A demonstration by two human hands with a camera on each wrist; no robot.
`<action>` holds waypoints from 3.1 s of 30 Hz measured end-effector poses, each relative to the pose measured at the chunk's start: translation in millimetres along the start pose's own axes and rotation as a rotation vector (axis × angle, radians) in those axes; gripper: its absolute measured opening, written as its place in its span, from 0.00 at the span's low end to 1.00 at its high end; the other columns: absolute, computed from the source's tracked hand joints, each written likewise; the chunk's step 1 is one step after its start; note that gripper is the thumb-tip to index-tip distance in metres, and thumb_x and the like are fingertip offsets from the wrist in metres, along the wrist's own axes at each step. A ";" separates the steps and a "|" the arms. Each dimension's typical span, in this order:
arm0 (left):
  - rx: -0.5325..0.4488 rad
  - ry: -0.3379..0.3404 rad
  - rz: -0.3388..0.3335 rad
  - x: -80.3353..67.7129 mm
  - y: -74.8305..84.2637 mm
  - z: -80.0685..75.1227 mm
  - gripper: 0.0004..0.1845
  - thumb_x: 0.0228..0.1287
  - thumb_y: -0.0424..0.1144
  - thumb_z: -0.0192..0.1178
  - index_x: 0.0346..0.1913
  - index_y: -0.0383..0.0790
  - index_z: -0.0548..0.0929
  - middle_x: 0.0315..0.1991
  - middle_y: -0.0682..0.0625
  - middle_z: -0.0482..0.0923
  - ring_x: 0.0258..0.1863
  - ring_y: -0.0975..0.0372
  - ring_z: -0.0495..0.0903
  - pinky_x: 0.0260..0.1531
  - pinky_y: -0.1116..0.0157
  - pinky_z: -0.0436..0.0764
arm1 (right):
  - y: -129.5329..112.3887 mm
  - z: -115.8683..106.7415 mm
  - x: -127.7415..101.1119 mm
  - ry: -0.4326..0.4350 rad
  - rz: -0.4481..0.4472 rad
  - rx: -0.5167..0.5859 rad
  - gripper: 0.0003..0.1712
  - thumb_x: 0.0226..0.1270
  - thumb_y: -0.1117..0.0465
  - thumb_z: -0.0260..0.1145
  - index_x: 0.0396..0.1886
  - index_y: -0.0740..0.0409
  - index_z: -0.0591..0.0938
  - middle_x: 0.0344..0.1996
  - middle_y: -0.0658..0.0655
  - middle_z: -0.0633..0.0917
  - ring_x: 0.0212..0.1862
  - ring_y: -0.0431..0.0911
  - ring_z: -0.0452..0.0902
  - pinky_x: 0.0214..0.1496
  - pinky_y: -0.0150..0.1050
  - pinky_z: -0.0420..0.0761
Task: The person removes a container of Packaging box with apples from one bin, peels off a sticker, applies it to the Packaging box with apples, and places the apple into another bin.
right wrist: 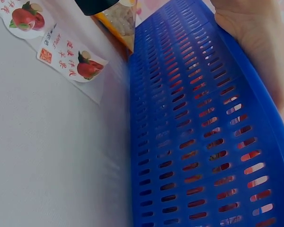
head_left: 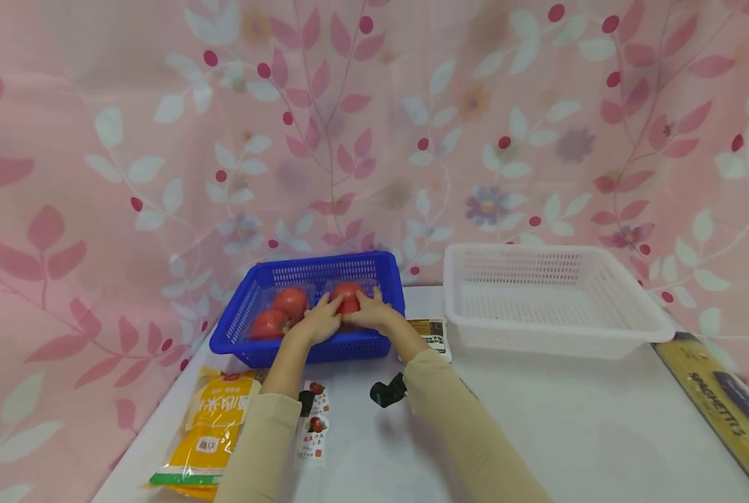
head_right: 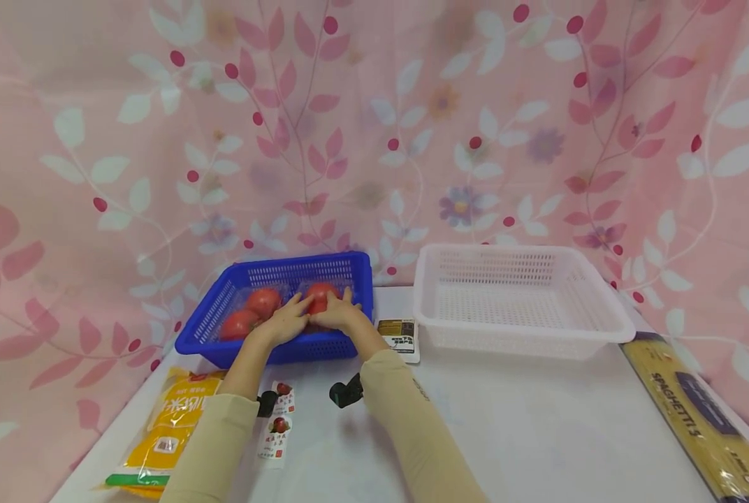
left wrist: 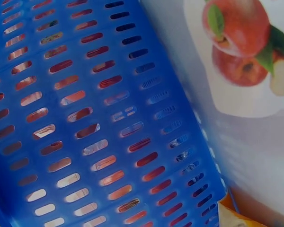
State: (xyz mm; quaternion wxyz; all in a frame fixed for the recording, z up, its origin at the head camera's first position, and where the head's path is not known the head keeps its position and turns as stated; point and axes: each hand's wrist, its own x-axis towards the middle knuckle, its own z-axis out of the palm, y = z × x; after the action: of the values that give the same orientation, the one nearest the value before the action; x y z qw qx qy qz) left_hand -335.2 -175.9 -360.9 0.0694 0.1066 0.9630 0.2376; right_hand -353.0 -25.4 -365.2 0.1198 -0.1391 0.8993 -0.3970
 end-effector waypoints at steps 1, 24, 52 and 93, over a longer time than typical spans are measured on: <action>-0.004 0.003 -0.002 -1.0 0.2 0.3 0.28 0.67 0.38 0.39 0.70 0.41 0.53 0.70 0.33 0.40 0.66 0.37 0.41 0.58 0.36 0.42 | 0.1 0.6 -0.3 0.006 0.000 0.002 0.48 0.57 0.46 0.63 0.71 0.57 0.52 0.70 0.67 0.41 0.66 0.72 0.36 0.62 0.66 0.42; 0.142 0.591 0.136 -5.9 9.4 4.1 0.22 0.67 0.41 0.45 0.63 0.43 0.71 0.64 0.36 0.60 0.52 0.36 0.65 0.53 0.45 0.63 | -8.7 -8.7 -0.3 0.304 -0.237 -0.229 0.36 0.63 0.44 0.53 0.67 0.56 0.63 0.67 0.68 0.55 0.63 0.70 0.54 0.59 0.63 0.59; 0.332 0.768 0.512 -95.4 106.9 0.0 0.27 0.63 0.53 0.54 0.61 0.44 0.73 0.61 0.35 0.65 0.43 0.43 0.69 0.40 0.51 0.77 | -4.2 -94.4 -150.8 0.319 -0.495 -0.347 0.36 0.66 0.44 0.55 0.68 0.57 0.62 0.67 0.66 0.57 0.64 0.63 0.57 0.56 0.62 0.64; 0.327 0.381 0.749 -168.1 93.2 101.8 0.28 0.61 0.52 0.58 0.60 0.41 0.70 0.60 0.36 0.65 0.46 0.52 0.74 0.41 0.59 0.79 | 99.9 -50.5 -267.5 0.193 -0.571 -0.403 0.35 0.62 0.45 0.61 0.64 0.57 0.68 0.65 0.66 0.63 0.58 0.60 0.67 0.47 0.52 0.76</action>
State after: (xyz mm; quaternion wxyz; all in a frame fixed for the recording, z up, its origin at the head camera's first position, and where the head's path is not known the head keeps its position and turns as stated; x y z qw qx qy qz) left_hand -137.7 -90.3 -392.3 -0.2175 0.4120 0.8784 0.1065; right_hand -135.4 166.0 -378.6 -0.1111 -0.3671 0.8916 -0.2405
